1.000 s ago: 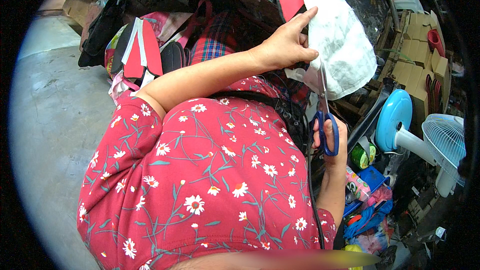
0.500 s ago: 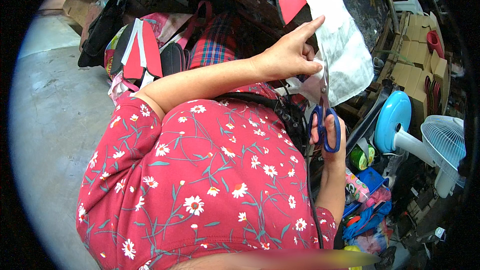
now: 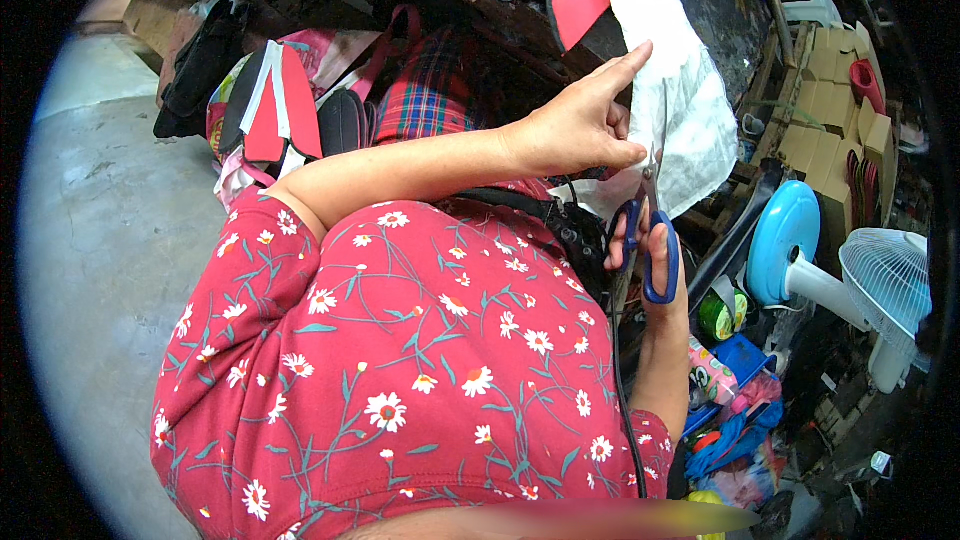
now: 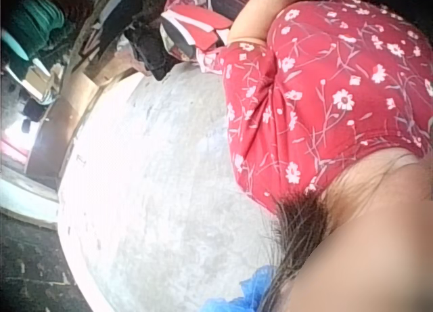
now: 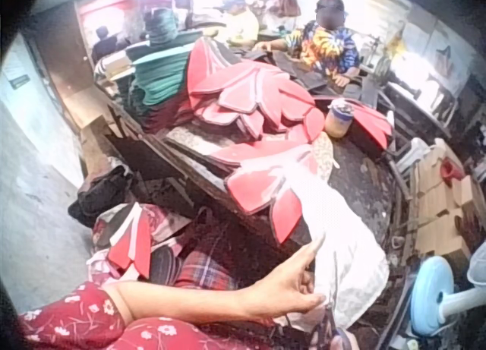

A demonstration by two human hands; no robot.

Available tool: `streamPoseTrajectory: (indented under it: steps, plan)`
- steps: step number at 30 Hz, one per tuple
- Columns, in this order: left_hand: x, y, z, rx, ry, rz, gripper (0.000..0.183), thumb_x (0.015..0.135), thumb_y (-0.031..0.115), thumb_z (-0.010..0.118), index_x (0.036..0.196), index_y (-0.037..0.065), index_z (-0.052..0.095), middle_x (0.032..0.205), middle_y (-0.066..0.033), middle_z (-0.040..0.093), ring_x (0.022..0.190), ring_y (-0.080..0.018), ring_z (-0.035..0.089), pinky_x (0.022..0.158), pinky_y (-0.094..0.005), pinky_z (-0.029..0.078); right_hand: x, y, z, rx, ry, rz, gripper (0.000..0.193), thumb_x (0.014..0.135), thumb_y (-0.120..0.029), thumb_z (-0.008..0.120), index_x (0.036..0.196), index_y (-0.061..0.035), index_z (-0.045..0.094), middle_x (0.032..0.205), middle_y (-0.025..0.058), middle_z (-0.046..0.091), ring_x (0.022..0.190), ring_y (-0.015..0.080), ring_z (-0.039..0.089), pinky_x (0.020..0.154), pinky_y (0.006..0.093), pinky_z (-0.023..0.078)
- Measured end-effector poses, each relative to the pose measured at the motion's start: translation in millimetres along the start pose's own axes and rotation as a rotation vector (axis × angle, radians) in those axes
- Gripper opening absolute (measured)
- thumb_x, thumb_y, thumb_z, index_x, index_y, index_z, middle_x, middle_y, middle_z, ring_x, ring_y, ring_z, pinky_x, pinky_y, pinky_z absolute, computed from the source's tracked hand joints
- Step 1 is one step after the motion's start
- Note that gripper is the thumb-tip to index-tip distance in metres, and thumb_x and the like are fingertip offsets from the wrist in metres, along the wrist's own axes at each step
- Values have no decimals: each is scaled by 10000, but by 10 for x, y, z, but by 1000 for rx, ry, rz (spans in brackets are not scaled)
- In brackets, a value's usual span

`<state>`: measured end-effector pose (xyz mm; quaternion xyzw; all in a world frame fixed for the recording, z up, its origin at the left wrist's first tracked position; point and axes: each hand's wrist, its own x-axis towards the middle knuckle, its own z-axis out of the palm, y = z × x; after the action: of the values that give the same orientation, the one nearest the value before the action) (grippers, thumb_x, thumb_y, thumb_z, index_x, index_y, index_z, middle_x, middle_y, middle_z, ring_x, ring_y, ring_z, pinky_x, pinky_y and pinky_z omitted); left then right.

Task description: The person sits on the floor and assembles pink petal-shaped pieces with black borders. They apply a clear adhesive to the edges and press the pieces together. The person then uses scissors to cut strips of white material and places them on the assembled parts.

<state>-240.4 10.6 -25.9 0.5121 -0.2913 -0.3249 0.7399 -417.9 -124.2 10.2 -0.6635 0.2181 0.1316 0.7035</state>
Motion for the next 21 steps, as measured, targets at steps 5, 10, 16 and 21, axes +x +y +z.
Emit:
streamPoseTrajectory:
  steps: [5, 10, 16, 21]
  plan:
    - [-25, -5, -20, 14, 1, -27, 1031, 784, -80, 714, 1565, 61, 57, 929, -34, 539, 693, -59, 522, 576, -213, 459, -69, 14, 18, 52, 112, 36, 610, 909, -633, 542, 906, -24, 571, 596, 24, 550, 501, 95, 532, 495, 207, 423]
    - [22, -110, -90, 54, 8, 3, 943, 804, -21, 752, 1538, 18, 161, 1086, -74, 575, 852, -93, 589, 713, -235, 512, -100, 11, 25, 56, 133, 37, 533, 929, -553, 580, 870, -23, 577, 568, 21, 543, 453, 86, 505, 456, 199, 403]
    - [146, -169, -178, 75, 161, 42, 847, 831, -21, 727, 1515, -1, 229, 1346, -111, 459, 978, -124, 601, 811, -259, 530, -76, -20, 30, -81, 69, 7, 561, 928, -578, 557, 893, -18, 572, 596, 29, 549, 489, 94, 512, 483, 210, 407]
    - [119, -162, -92, 26, 70, 120, 987, 771, -13, 758, 1542, 4, 142, 1284, -122, 394, 816, -104, 538, 696, -242, 502, 81, 29, 90, 23, 59, -46, 641, 920, -648, 502, 956, -10, 560, 626, 33, 529, 545, 114, 524, 542, 234, 451]
